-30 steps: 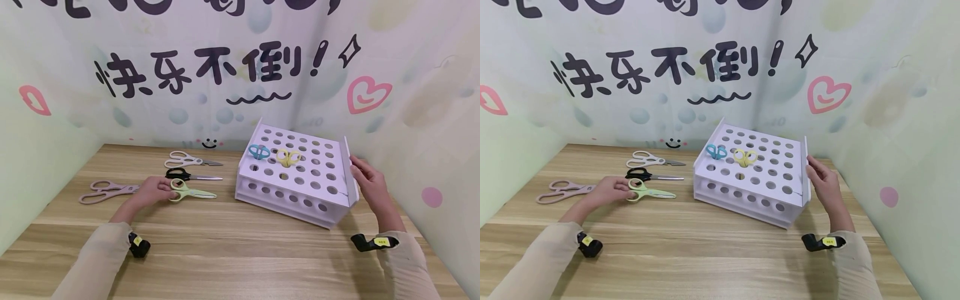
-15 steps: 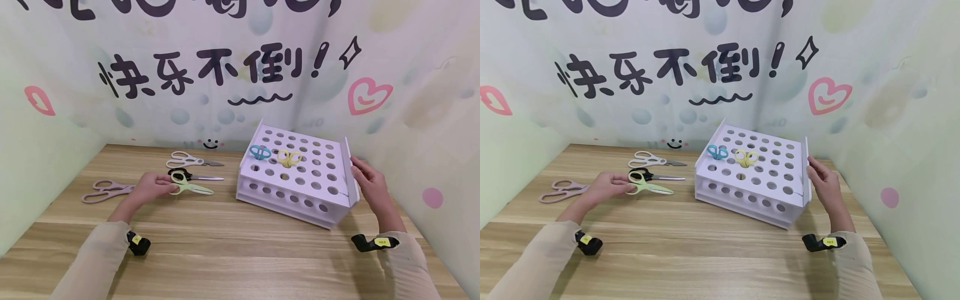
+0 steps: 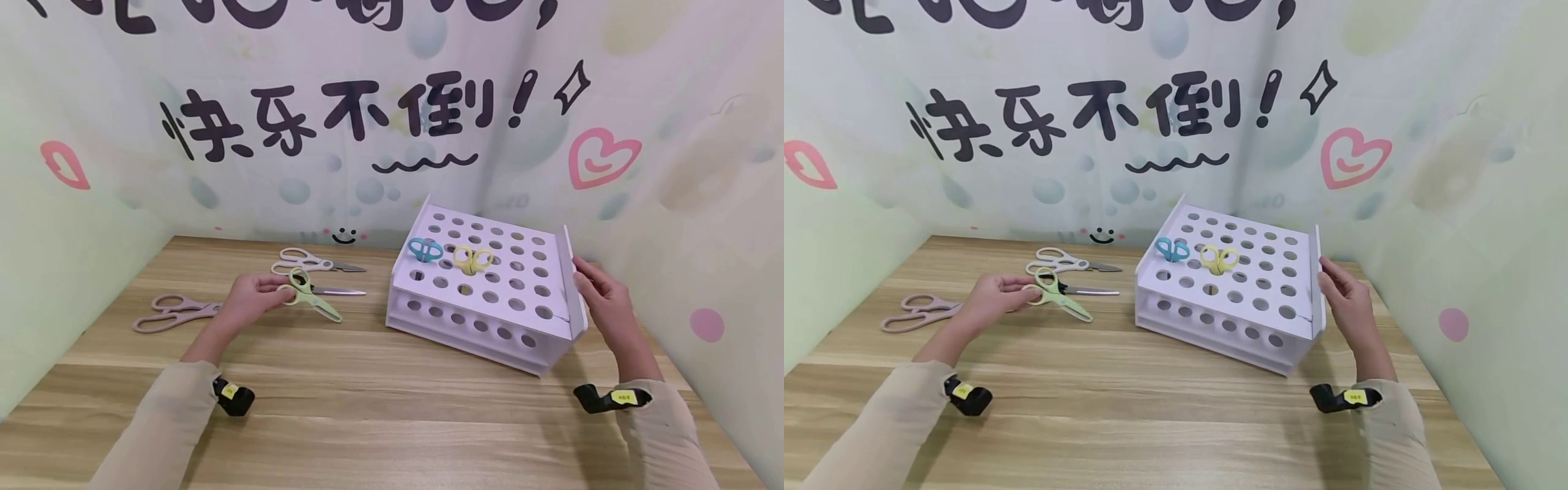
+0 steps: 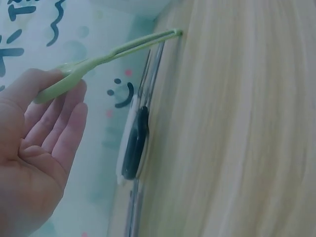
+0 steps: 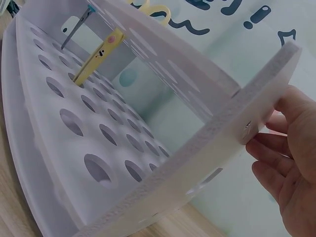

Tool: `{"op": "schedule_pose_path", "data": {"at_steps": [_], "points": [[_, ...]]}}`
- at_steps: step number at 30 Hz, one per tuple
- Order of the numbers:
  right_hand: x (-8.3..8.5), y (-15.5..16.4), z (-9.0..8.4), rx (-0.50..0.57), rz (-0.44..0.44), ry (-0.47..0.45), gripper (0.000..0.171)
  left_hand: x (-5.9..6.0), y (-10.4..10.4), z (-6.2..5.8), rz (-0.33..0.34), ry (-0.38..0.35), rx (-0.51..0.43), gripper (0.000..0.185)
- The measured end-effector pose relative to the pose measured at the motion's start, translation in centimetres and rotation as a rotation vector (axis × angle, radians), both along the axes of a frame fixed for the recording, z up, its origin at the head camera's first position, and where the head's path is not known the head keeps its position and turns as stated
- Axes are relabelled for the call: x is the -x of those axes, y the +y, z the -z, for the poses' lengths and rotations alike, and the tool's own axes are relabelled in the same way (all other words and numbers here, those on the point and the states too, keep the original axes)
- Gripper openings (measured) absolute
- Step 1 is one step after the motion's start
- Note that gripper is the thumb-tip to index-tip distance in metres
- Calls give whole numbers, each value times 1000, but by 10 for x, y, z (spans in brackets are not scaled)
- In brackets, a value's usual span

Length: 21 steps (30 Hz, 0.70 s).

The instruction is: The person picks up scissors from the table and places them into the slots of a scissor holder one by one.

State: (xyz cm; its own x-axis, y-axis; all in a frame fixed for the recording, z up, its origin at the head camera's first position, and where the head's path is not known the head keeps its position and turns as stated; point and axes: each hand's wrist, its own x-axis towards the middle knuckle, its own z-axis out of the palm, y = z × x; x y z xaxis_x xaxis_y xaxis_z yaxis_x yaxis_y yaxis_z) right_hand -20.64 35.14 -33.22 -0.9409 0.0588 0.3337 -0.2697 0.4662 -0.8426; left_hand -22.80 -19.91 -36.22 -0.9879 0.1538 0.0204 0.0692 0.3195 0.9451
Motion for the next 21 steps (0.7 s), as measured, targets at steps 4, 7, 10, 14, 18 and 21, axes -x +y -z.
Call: {"op": "schedule_pose_path", "data": {"at_steps": [4,7,10,14,18,21], "points": [[0,0,0,-7,2,-4,47,-1,5,-4,-16,28,-30,44],[1,1,1,-15,8,-12,47,-2,9,-9,-17,47,-49,44],[1,1,1,-22,11,-19,48,-3,13,-14,-16,61,-60,43],[1,1,1,-23,10,-20,48,-3,16,-22,-5,89,-86,43],[1,1,1,-14,9,-14,47,-2,20,-29,13,126,-84,42],[1,1,1,-10,6,-16,47,-4,25,-37,28,140,-74,42]]}}
